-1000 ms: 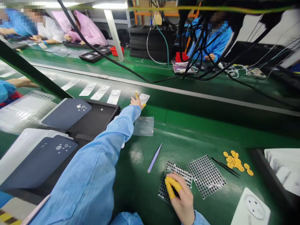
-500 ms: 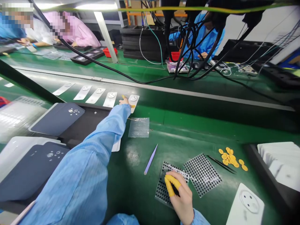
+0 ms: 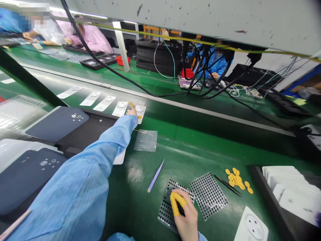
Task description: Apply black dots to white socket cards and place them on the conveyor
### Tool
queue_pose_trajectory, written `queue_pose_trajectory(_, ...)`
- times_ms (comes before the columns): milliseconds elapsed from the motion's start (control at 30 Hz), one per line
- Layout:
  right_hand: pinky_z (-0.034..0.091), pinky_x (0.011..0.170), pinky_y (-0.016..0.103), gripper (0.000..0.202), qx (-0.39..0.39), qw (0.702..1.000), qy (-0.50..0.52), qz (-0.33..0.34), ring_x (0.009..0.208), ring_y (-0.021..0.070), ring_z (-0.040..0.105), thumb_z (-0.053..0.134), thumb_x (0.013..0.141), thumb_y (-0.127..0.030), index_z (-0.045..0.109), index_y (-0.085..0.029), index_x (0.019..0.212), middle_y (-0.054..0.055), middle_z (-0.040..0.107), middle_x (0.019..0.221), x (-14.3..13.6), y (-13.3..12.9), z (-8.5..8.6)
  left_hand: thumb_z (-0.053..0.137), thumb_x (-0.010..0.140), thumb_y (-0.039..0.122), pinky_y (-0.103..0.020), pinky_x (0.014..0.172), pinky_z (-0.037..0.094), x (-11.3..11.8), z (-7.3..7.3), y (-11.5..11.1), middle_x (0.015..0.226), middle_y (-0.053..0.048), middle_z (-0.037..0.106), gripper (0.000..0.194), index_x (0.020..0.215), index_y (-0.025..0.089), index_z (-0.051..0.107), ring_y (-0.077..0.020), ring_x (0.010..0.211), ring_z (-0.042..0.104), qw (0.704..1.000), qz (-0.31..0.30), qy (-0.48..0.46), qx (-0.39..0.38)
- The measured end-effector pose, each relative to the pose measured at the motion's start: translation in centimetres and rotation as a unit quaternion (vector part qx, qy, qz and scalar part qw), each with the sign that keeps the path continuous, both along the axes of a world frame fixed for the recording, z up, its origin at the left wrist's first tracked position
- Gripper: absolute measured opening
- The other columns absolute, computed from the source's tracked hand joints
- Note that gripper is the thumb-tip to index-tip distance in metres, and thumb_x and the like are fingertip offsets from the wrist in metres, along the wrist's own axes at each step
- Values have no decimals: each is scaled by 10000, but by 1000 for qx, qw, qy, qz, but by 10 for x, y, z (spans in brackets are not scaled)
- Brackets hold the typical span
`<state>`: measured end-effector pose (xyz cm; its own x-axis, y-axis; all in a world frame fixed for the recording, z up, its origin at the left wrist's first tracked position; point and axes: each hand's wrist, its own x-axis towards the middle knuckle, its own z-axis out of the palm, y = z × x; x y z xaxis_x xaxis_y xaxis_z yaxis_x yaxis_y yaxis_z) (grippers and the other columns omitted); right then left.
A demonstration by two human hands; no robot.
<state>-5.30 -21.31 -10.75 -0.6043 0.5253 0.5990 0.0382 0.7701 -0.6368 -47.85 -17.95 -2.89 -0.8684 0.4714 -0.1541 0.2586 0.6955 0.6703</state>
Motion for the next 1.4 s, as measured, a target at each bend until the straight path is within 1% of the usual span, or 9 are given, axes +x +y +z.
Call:
queue_pose_trajectory(133,602,744,285,189,16,1000,-4,-10,863,171,686,533,851,-53,644,-143,974,100,694,922,0,3,1,572,904,321,-449,860,521,0,24,-7,1227,-104,570,354,1218,161,545,-235,1040,599,996,63,-49,34)
queue_pose_trajectory(233,602,808,344,198,38,999,4,-36,885,180,686,556,837,-47,646,-148,982,91,703,913,-1,10,16,615,876,254,-418,843,537,31,35,-18,1209,-108,588,358,1208,140,545,-228,1024,614,991,35,-100,82)
queue_pose_trajectory(400,563,911,437,318,89,993,44,-58,883,177,685,632,775,-15,637,-165,1056,85,709,941,-18,23,63,746,728,174,-295,702,583,172,21,-81,1069,-83,682,575,1241,139,487,-220,901,677,952,-74,-257,148)
queue_pose_trajectory(467,550,925,454,323,107,993,37,-38,889,181,683,649,774,-35,634,-173,1065,85,715,959,-27,26,76,786,688,241,-288,658,593,228,19,-113,1044,-68,690,624,1233,176,487,-220,860,685,888,-91,-385,234)
queue_pose_trajectory(600,540,932,429,272,102,995,0,-7,918,176,671,637,795,-46,631,-155,1044,87,720,978,-33,22,86,752,735,281,-273,583,599,287,27,-145,989,-59,712,515,1183,193,513,-171,700,686,812,-81,-513,264)
queue_pose_trajectory(967,493,1021,409,359,72,989,-109,63,1042,162,647,443,867,-36,561,-153,1186,73,706,1092,-12,13,104,656,791,151,-193,653,568,304,33,-146,951,-45,733,343,1121,171,566,-148,752,688,870,-143,-379,281)
queue_pose_trajectory(1133,498,989,491,301,140,976,-129,102,1240,275,528,502,877,-156,583,-89,1159,200,602,1259,-11,11,103,665,744,114,-203,660,568,304,35,-145,1005,-47,733,404,1129,180,559,-165,778,701,886,-142,-329,293)
queue_pose_trajectory(1300,534,933,499,316,134,977,-130,99,1252,304,512,496,877,-160,568,-63,1169,251,565,1280,-13,12,102,635,733,113,-238,590,547,303,29,-148,1070,-76,719,390,1115,178,590,-199,769,698,931,-174,-221,233)
queue_pose_trajectory(1400,540,934,494,335,113,978,-138,106,1242,286,526,510,869,-148,553,-98,1198,221,574,1287,-12,15,102,631,739,115,-250,589,539,303,27,-149,1052,-67,724,388,1118,194,604,-216,788,700,932,-201,-215,210)
